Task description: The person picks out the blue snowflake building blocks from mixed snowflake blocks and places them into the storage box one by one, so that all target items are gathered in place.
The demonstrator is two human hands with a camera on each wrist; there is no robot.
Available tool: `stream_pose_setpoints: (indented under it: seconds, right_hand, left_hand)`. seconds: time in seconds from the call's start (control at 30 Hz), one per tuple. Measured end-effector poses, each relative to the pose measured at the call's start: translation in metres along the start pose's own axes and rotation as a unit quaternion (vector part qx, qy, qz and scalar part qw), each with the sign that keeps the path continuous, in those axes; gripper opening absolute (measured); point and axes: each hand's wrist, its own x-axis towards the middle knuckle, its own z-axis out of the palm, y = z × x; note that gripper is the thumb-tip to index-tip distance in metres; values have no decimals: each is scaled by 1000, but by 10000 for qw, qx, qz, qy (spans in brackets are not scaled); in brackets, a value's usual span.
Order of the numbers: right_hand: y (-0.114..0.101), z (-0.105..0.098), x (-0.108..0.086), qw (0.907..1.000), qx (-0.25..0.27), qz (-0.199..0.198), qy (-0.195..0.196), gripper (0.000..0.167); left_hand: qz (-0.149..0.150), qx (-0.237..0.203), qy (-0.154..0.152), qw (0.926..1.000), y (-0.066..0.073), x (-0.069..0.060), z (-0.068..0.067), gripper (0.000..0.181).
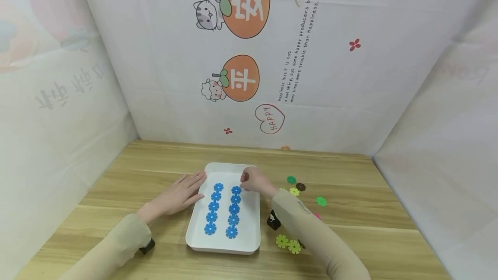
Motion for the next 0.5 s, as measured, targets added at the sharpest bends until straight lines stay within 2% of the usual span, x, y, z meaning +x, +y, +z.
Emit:
stream_pose_setpoints:
  seconds: [0.2,0.37,0.5]
  right_hand:
    - [12,-17,-13,9999,-27,-67,122,6]
    - [22,-34,-27,9994,-36,-252,237,10]
    - [40,-43,-35,9980,-45,-426,469,11]
  left_hand:
    - [-27,-297,64,9995,-4,0,0,68]
    - [-191,-522,239,9982,-12,-2,-5,67]
    - [-339,-593,364,9970,-19,-5,-9,66]
